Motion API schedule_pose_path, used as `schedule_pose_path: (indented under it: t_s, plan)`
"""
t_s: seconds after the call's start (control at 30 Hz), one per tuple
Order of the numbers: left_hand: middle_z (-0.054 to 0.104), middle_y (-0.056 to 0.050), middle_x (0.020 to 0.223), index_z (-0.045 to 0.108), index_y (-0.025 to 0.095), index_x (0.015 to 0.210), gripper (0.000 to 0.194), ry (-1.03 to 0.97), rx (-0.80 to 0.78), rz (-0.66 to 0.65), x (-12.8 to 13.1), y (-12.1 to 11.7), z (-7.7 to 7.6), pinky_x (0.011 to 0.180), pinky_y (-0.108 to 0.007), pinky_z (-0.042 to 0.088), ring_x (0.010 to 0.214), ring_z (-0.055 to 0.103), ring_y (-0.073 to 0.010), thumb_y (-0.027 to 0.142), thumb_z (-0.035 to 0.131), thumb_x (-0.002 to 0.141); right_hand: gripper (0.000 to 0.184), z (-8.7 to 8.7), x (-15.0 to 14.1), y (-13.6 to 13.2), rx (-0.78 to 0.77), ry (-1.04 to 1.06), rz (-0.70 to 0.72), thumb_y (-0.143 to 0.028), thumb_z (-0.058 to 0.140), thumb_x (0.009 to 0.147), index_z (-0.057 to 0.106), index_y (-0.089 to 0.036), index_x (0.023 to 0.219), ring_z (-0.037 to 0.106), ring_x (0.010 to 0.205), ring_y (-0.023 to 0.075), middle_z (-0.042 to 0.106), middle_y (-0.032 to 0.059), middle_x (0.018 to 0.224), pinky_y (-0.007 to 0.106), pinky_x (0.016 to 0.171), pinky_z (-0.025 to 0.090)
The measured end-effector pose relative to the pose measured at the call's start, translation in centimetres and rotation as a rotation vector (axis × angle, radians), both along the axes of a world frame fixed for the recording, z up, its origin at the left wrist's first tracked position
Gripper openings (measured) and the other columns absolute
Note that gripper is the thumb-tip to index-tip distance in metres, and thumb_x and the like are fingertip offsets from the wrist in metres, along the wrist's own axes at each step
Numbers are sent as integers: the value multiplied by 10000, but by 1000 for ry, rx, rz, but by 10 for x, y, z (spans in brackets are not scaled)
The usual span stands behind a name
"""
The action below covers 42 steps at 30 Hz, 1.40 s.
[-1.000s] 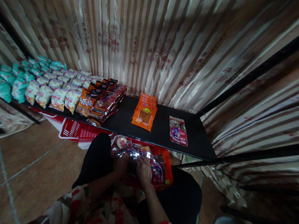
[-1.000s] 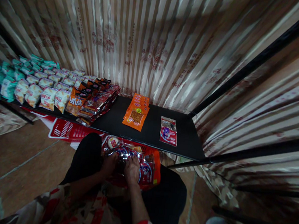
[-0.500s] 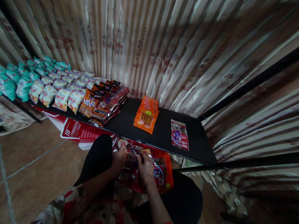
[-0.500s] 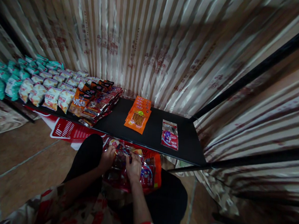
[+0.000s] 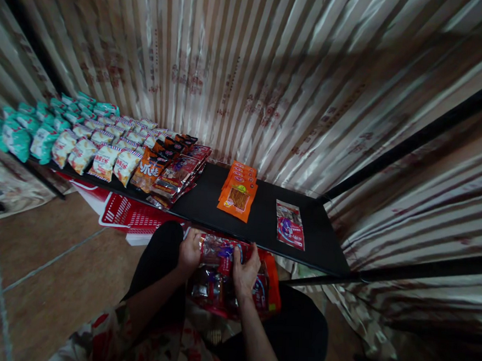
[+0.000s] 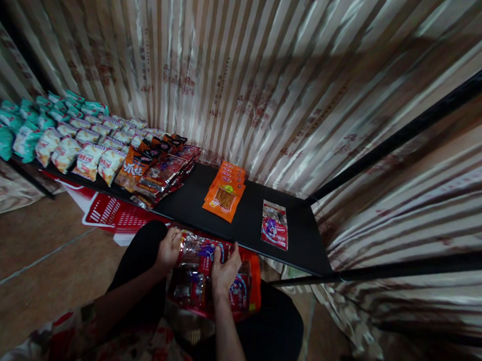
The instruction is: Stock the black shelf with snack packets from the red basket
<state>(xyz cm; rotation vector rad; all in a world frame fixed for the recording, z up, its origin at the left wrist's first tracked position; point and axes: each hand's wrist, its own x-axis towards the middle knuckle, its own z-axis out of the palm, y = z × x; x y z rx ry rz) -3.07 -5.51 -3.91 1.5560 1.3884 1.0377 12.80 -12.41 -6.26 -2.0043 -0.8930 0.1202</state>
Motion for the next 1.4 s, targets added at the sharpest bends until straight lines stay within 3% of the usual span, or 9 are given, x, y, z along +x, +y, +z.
schedule_pose_path:
  t_s: [0.13, 0.23, 0.43, 0.6, 0.7, 0.9, 1.07, 1.4]
  plan:
    - [490, 28, 629, 441, 222, 746, 163, -79, 2, 63, 0, 2, 5, 577, -228, 374, 589, 497, -132, 311, 336, 834, 784, 7, -10, 4, 108, 357, -36, -545, 504, 765, 249, -106, 1364, 530, 1097, 228, 515, 161, 1233, 347, 935, 416]
    - [473, 36, 612, 431, 222, 713, 171, -165, 1, 131, 1, 2, 9, 579, -218, 374, 583, 485, -122, 323, 360, 831, 771, 5, -16, 10, 181, 532, -60, -527, 525, 761, 235, -134, 1358, 573, 1038, 202, 551, 136, 1187, 310, 864, 471]
    - [485, 39, 610, 443, 212, 724, 182, -236, 1, 218, -3, 6, 13, 573, -214, 384, 573, 493, -114, 335, 377, 842, 709, 2, -23, 19, 256, 608, -133, -530, 556, 736, 308, -169, 1294, 599, 982, 188, 565, 119, 1148, 290, 787, 512]
    - [496, 33, 628, 454, 207, 739, 186, -281, -14, 298, -6, 8, 18, 575, -214, 398, 584, 505, -116, 348, 388, 841, 669, 21, -36, 30, 358, 809, -206, -515, 644, 656, 403, -179, 1181, 634, 882, 177, 598, 94, 1085, 298, 758, 530]
    - [497, 36, 627, 454, 206, 742, 203, -339, -36, 307, -5, 9, 20, 560, -212, 402, 574, 504, -112, 366, 387, 847, 523, 35, -49, 35, 413, 945, -158, -491, 674, 637, 499, -186, 1025, 651, 799, 163, 644, 50, 969, 295, 726, 534]
    - [506, 31, 621, 446, 209, 739, 197, -406, -95, 359, -4, 10, 20, 545, -222, 416, 565, 513, -118, 367, 392, 844, 361, 50, -75, 40, 345, 1013, -56, -478, 704, 607, 535, -204, 770, 638, 614, 155, 661, -16, 678, 284, 585, 529]
    - [495, 30, 612, 437, 214, 704, 209, -448, -107, 384, -5, 11, 21, 542, -229, 415, 559, 508, -121, 383, 407, 824, 369, 55, -85, 42, 334, 1051, 19, -459, 705, 611, 572, -195, 832, 648, 656, 163, 684, 6, 741, 283, 600, 529]
    - [479, 49, 578, 450, 199, 657, 300, -642, -117, 421, -7, 11, 22, 528, -213, 394, 536, 477, -102, 468, 518, 773, 383, 67, -90, 49, 394, 1226, -7, -355, 789, 512, 593, -206, 805, 631, 584, 141, 676, -43, 674, 258, 555, 498]
